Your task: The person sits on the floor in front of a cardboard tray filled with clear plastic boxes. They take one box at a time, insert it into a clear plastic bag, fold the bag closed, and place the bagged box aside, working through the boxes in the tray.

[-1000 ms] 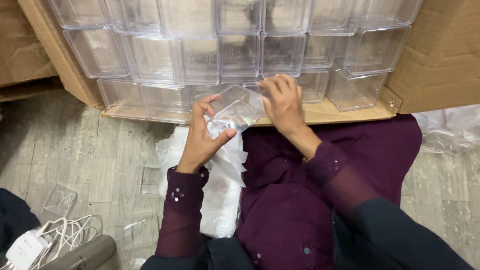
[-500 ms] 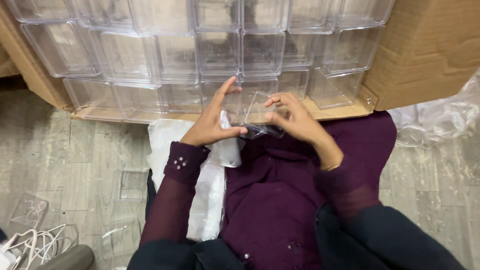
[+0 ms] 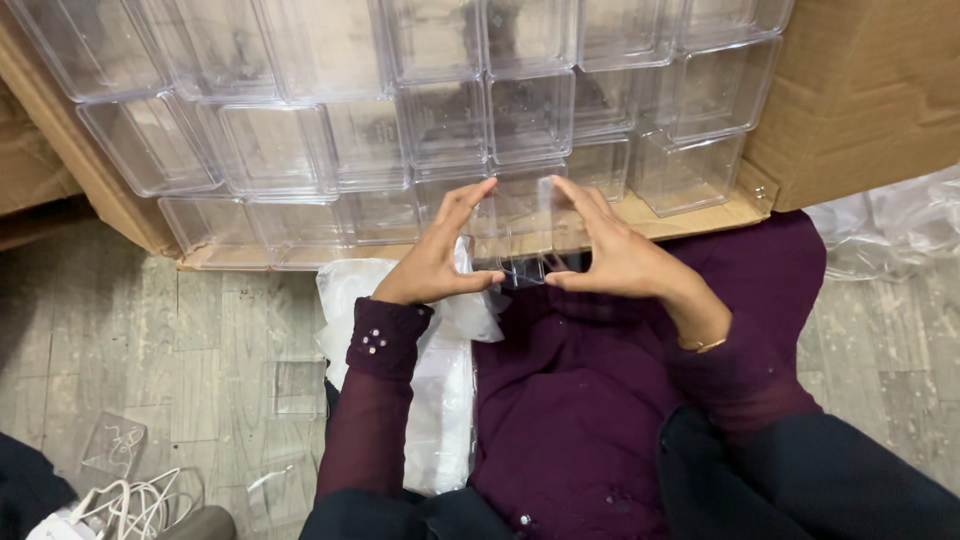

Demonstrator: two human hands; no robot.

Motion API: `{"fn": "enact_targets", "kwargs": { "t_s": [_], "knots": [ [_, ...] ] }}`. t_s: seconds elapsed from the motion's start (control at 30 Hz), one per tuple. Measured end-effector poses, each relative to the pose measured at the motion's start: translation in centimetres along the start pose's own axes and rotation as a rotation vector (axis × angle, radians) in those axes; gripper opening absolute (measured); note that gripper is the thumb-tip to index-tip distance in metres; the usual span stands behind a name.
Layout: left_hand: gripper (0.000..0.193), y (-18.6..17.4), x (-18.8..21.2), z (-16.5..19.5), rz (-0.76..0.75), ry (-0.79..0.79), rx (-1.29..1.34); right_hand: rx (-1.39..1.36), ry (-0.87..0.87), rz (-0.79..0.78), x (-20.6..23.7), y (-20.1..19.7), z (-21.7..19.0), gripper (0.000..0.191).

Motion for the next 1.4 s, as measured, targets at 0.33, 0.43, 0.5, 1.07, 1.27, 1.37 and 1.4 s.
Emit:
{"fn": "enact_targets", "kwargs": {
  "t_s": [0.33, 0.43, 0.5, 1.07, 1.27, 1.37, 1.4],
  "knots": [
    [0.109, 0.4, -0.1, 0.3, -0.033, 0.027, 0.03, -0.1, -0.156, -0.049, -1.7, 1.6, -2.0, 0.119],
    [0.109, 0.6, -0.2, 0.1, -0.043, 0.021, 0.036, -0.065, -0.167, -0.077, -1.7, 1.6, -1.8, 0.12],
    [0.109, 0.6, -0.2, -0.1, -0.042, 0.017, 0.033, -0.063, -0.203, -0.082, -1.7, 1.7, -2.0, 0.119],
    [0.073, -3.8, 2.7, -1.2, 0.549, -0.25, 0.074, 0.223, 0.016, 0.688, 1.9, -1.2, -2.5, 0.122],
    [0.037, -3.5, 4.9, -3.1, 0.792, -0.288, 0.265, 0.306, -0.031, 0.741, 2.0, -0.9, -5.0, 0.083],
    [0.032, -3.0, 4.8, -3.4, 0.828, -0.297, 0.236, -0.004, -0.085, 0.589, 2.3, -1.0, -5.3, 0.048],
    [0.032, -2.5, 4.3, -3.3, 0.808, -0.26, 0.321, -0.147, -0.1, 0.501, 2.1, -0.5, -5.2, 0.037]
  ]
}}
Point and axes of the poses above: each hand's wrist, its own x-axis away from the middle knuckle, its own y-axis out of the palm, z = x × y, the point moved 10 cm from there along -x, towards the middle knuckle, and after that the axes turned 7 degrees about y, right-handed, at the moved point
